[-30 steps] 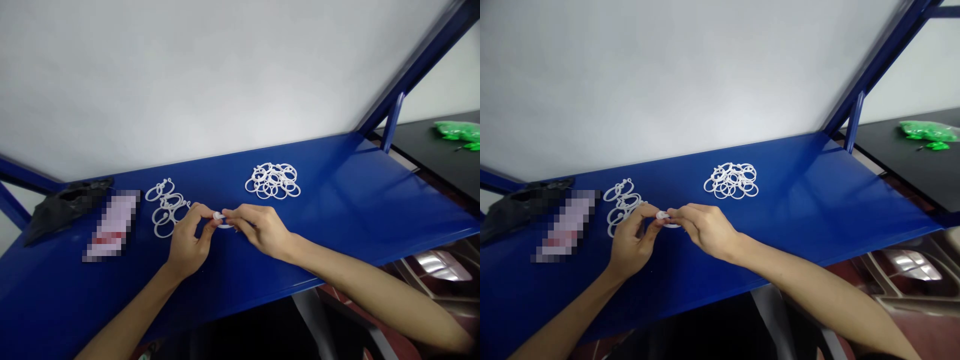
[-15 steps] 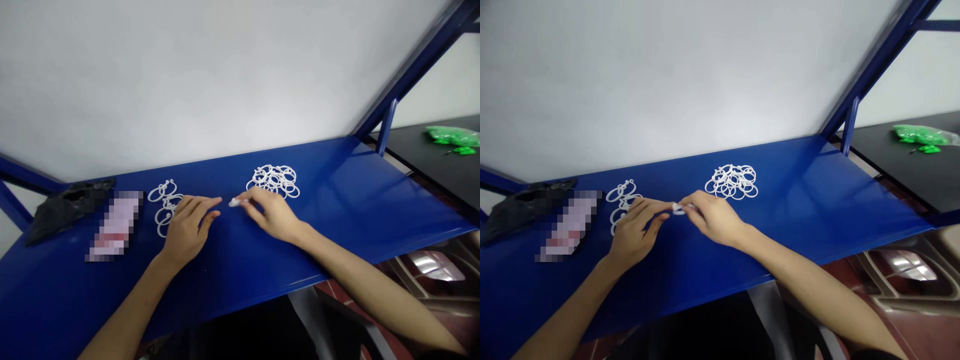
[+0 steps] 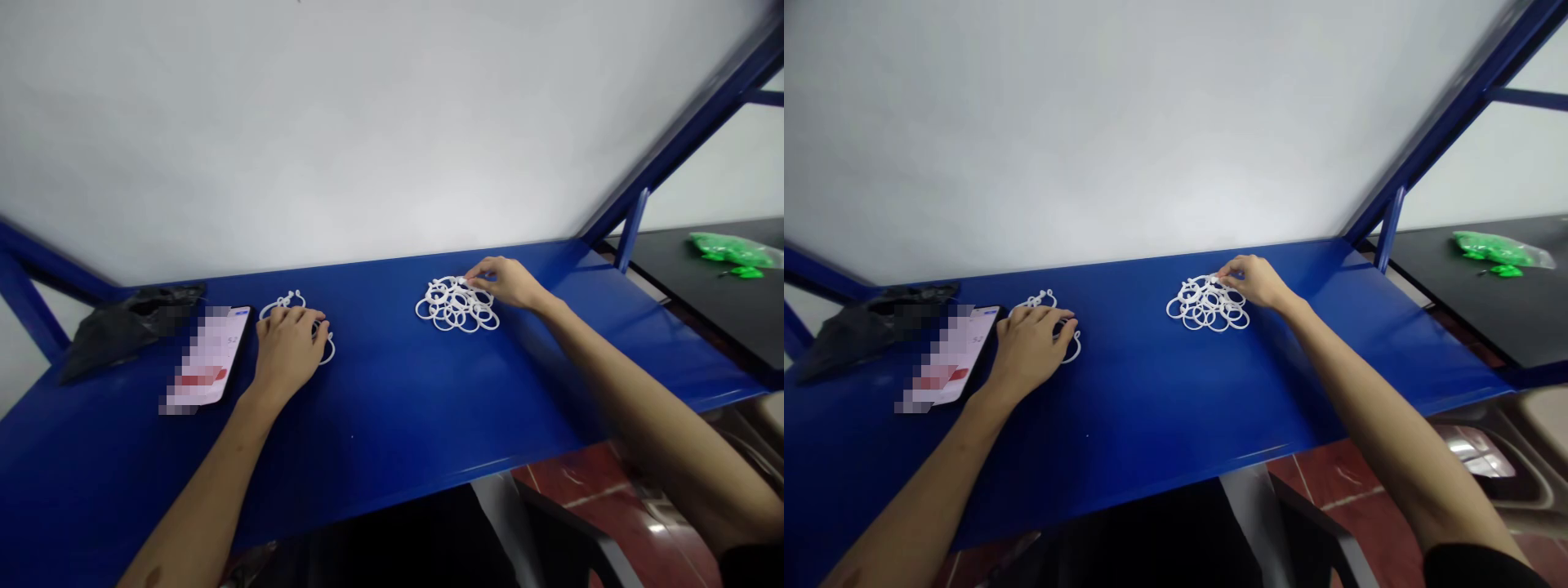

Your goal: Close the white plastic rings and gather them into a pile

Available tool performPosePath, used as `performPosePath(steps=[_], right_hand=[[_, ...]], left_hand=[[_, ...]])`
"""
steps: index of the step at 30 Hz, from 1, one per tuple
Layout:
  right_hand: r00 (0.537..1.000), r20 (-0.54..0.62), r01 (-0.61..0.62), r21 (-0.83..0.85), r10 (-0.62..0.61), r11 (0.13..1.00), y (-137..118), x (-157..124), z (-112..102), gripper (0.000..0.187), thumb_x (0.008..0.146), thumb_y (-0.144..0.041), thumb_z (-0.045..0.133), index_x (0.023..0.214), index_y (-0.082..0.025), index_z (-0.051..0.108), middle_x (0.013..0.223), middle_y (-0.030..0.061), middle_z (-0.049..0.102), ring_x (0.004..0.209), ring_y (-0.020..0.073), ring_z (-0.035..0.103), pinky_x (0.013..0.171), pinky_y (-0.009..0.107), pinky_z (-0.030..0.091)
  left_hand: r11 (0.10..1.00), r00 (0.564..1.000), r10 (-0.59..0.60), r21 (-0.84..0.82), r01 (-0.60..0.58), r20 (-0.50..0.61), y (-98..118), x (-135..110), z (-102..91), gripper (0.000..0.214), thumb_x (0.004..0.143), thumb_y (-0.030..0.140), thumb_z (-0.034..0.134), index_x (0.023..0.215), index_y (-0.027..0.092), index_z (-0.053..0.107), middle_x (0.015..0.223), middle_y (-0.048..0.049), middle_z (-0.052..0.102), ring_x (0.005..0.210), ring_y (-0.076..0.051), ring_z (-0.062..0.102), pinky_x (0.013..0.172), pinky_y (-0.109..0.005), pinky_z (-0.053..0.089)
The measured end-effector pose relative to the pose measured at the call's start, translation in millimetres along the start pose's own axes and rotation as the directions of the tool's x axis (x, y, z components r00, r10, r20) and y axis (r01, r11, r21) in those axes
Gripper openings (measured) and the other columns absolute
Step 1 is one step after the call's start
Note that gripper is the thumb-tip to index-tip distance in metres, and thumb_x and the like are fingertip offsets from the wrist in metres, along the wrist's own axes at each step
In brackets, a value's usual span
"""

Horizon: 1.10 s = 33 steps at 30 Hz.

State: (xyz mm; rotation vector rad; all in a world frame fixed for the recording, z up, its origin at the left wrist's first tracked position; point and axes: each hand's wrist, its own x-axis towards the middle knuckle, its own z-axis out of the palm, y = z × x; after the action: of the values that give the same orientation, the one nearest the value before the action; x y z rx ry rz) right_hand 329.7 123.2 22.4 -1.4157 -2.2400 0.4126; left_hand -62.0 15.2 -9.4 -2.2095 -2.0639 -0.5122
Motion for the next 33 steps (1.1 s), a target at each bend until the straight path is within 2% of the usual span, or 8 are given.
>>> performPosePath(steps=[5,12,16,22,24,26,29,33], right_hand=[[1.000,0.022,-0.009,0.002,0.009,1.000,5,0,0,0.019,0.088,-0.033,0.063,0.089,-0.021,0.077,0.101,0.0079,0.078,0.090,0.0219,0.071,0.081,0.040,0.055],[0.997,0.020,-0.072,-0.038,0.073,0.997,5,0,1,0.024,0.088,-0.037,0.058,0.092,-0.021,0.076,0.101,0.0066,0.078,0.088,0.0231,0.071,0.083,0.040,0.055],[0.996,-0.010,-0.086,-0.070,0.085,0.994,3,2,0,0.025,0.088,-0.033,0.057,0.097,-0.021,0.077,0.101,0.0081,0.077,0.086,0.0239,0.069,0.082,0.042,0.054],[0.971,-0.205,0.079,-0.205,-0.122,0.975,-10,-1,0,0.025,0.090,-0.037,0.060,0.102,-0.021,0.075,0.106,0.0107,0.072,0.098,0.0285,0.063,0.095,0.051,0.048],[0.950,-0.236,0.149,-0.227,-0.203,0.962,-23,-6,8,0.025,0.093,-0.036,0.058,0.108,-0.023,0.073,0.111,0.0102,0.069,0.109,0.0301,0.059,0.101,0.053,0.043],[0.943,-0.197,0.224,-0.221,-0.268,0.949,-44,-15,23,0.026,0.096,-0.035,0.056,0.115,-0.026,0.071,0.118,0.0095,0.066,0.115,0.0304,0.055,0.104,0.054,0.041],[0.923,-0.048,0.369,-0.160,-0.381,0.915,-89,-31,58,0.030,0.099,-0.033,0.053,0.125,-0.027,0.066,0.124,0.0096,0.062,0.115,0.0281,0.055,0.104,0.051,0.042],[0.848,0.133,0.524,-0.079,-0.512,0.848,-151,-42,112,0.038,0.103,-0.033,0.049,0.139,-0.027,0.056,0.122,0.0094,0.059,0.104,0.0227,0.058,0.094,0.042,0.048]], left_hand=[[1.000,1.000,-0.010,0.010,0.011,-0.025,-3,1,-2.3,0.032,0.093,0.034,0.046,0.109,0.021,0.070,0.121,-0.0139,0.068,0.117,-0.039,0.050,0.094,-0.056,0.041],[0.994,0.990,-0.103,0.046,0.099,0.098,-5,3,-14.6,0.036,0.090,0.023,0.042,0.113,0.019,0.070,0.125,-0.0134,0.066,0.121,-0.038,0.050,0.096,-0.056,0.043],[0.995,0.992,-0.096,-0.002,0.097,0.083,-10,5,-13.1,0.039,0.087,0.016,0.042,0.112,0.022,0.071,0.123,-0.0125,0.066,0.121,-0.037,0.052,0.095,-0.055,0.045],[0.992,0.993,-0.114,-0.046,0.115,0.020,-19,8,-13.1,0.042,0.086,0.013,0.042,0.114,0.023,0.072,0.123,-0.0119,0.067,0.114,-0.037,0.057,0.092,-0.057,0.046],[0.993,0.993,-0.117,-0.028,0.117,-0.001,-19,7,-13.9,0.039,0.087,0.015,0.043,0.113,0.023,0.072,0.122,-0.0122,0.068,0.113,-0.037,0.057,0.091,-0.057,0.046],[0.994,0.994,-0.107,-0.014,0.107,0.006,-19,6,-13.5,0.036,0.089,0.019,0.045,0.111,0.023,0.073,0.120,-0.0123,0.069,0.113,-0.038,0.056,0.092,-0.058,0.045],[0.996,0.994,-0.092,-0.014,0.092,0.053,-17,5,-12.0,0.033,0.090,0.023,0.046,0.108,0.024,0.073,0.119,-0.0119,0.069,0.115,-0.038,0.054,0.093,-0.058,0.044],[0.997,0.994,-0.080,-0.012,0.081,0.080,-13,5,-12.7,0.030,0.091,0.025,0.048,0.108,0.022,0.073,0.122,-0.0128,0.068,0.117,-0.039,0.053,0.093,-0.057,0.042]])
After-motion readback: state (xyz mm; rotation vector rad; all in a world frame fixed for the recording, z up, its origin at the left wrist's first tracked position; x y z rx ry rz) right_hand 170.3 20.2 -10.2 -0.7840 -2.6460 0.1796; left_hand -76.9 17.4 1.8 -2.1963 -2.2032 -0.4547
